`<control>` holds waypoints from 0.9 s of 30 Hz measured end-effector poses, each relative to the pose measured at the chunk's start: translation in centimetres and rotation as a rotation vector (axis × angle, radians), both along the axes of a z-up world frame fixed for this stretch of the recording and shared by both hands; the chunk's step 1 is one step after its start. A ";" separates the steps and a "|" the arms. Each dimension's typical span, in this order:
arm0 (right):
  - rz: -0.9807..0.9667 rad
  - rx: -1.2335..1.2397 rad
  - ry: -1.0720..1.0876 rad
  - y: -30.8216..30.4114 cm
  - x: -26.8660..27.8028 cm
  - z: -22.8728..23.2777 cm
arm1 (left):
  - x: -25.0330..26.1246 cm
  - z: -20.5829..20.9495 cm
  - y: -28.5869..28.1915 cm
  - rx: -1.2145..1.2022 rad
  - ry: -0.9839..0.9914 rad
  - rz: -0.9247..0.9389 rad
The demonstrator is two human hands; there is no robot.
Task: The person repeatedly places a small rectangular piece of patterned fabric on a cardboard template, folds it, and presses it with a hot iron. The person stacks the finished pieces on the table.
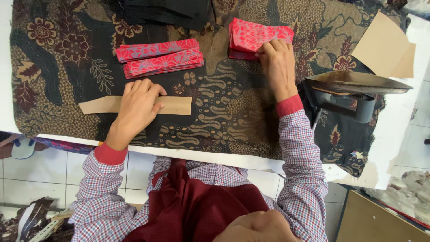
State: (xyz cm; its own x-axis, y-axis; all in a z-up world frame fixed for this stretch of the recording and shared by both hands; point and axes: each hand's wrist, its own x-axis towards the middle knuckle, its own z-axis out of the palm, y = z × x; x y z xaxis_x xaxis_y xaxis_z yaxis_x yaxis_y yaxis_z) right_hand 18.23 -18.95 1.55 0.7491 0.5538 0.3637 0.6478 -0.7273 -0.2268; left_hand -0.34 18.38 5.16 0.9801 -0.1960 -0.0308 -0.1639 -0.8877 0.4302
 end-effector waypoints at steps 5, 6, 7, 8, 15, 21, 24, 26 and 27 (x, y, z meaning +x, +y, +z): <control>-0.038 0.058 -0.013 -0.9 -3.7 3.0 | 0.3 1.3 0.3 -0.111 0.116 0.019; -0.059 0.035 -0.024 -1.0 -5.6 3.3 | 0.3 1.9 0.2 -0.153 0.146 0.027; -0.080 0.011 -0.035 -1.1 -8.0 3.6 | 0.4 2.5 0.1 -0.206 0.155 0.043; -0.059 -0.057 0.011 -1.0 -10.1 3.7 | 0.3 3.1 0.0 -0.260 0.166 0.061; 0.059 -0.145 0.149 1.0 -20.1 3.9 | 1.0 4.5 -4.9 -0.431 -0.042 -0.010; -0.211 0.324 0.542 -1.3 -21.3 3.5 | 1.4 1.1 -12.9 -0.478 -0.159 -0.240; -0.371 0.710 0.723 -2.3 -22.0 2.7 | 1.0 -0.5 -14.8 -0.487 -0.132 -0.312; -0.439 0.693 0.677 -3.5 -21.7 2.4 | 1.2 -1.3 -15.0 -0.455 -0.098 -0.308; -0.478 0.717 0.671 -4.0 -21.5 2.4 | 1.6 -1.5 -14.5 -0.408 -0.041 -0.268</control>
State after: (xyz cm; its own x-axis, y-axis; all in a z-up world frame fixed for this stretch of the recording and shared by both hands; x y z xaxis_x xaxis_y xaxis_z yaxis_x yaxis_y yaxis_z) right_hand -3.24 -22.91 3.92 0.9967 -0.0244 -0.0772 -0.0802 -0.4286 -0.8999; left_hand 1.23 3.85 3.64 0.8922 -0.4298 0.1386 -0.3879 -0.5722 0.7226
